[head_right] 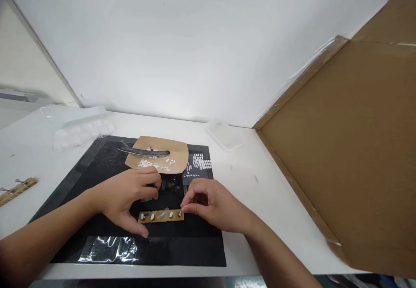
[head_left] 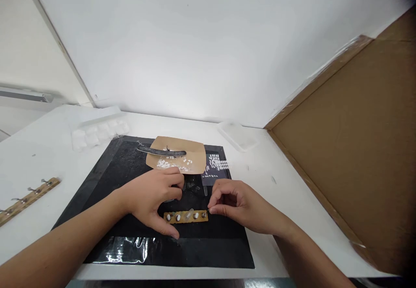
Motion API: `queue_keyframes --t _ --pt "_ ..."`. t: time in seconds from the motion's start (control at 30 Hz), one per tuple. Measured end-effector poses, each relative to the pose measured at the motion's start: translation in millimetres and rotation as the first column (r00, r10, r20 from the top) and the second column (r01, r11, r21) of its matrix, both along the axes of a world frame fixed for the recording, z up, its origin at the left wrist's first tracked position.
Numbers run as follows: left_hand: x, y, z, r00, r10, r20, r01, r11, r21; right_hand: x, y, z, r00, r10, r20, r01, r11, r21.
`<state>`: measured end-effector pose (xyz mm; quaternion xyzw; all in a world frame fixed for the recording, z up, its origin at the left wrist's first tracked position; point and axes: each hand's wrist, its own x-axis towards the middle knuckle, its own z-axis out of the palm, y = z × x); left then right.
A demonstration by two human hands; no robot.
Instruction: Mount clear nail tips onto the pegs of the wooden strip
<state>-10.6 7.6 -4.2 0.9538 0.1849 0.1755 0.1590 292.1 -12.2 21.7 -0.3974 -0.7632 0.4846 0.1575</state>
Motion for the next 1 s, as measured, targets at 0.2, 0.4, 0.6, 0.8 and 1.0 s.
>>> queue_keyframes --t 0.2,0.4,0.6,0.8,1.0 --pt "-1 0 0.0 1.000 -0.009 -0.019 0.009 1.000 0.000 -3 -4 -10.7 0.999 -0.031 0.036 0.036 0.989 -0.147" --pt "-1 0 -0.7 1.000 -0.012 -0.005 0.012 1.000 -0.005 -5 -6 -14.5 0.998 -0.048 0.040 0.054 0.987 -0.153" --pt "-1 -1 1.6 1.000 -0.010 0.006 0.010 1.000 0.008 -4 -6 -16.6 0.998 -0.047 0.042 0.053 0.987 -0.154" --pt "-1 0 0.7 1.000 -0.015 0.005 0.015 1.000 0.011 -4 -5 -15.7 0.997 -0.054 0.048 0.061 0.984 -0.166" --pt "-1 0 1.5 1.000 -0.014 0.004 0.014 1.000 0.008 -5 -5 -14.9 0.998 -0.053 0.045 0.060 0.982 -0.177"
